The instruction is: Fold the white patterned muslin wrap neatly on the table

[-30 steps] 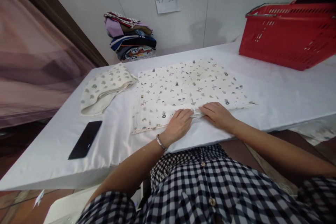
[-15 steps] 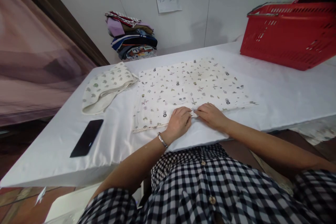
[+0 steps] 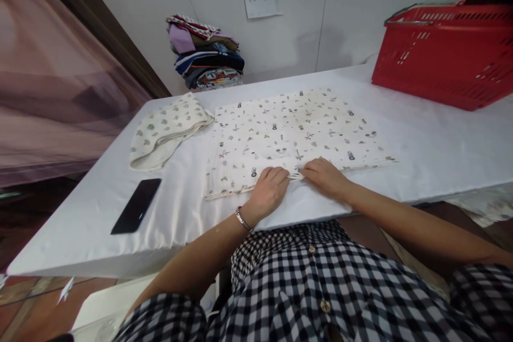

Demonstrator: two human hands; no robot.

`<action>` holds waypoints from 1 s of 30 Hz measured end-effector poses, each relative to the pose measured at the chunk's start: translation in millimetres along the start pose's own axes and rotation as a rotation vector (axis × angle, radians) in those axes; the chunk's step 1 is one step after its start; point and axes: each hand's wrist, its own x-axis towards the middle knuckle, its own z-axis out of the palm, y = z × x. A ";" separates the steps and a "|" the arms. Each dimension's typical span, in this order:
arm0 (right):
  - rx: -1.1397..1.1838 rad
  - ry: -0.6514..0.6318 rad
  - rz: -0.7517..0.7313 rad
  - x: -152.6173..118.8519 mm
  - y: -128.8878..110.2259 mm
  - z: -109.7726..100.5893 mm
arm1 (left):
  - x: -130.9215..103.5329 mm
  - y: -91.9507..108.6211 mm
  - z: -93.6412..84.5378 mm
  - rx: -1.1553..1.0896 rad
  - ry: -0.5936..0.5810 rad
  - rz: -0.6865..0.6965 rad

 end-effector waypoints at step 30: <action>-0.243 -0.099 0.401 -89.3 66.4 -39.6 | 4.3 -13.6 15.9 -0.201 0.104 -0.040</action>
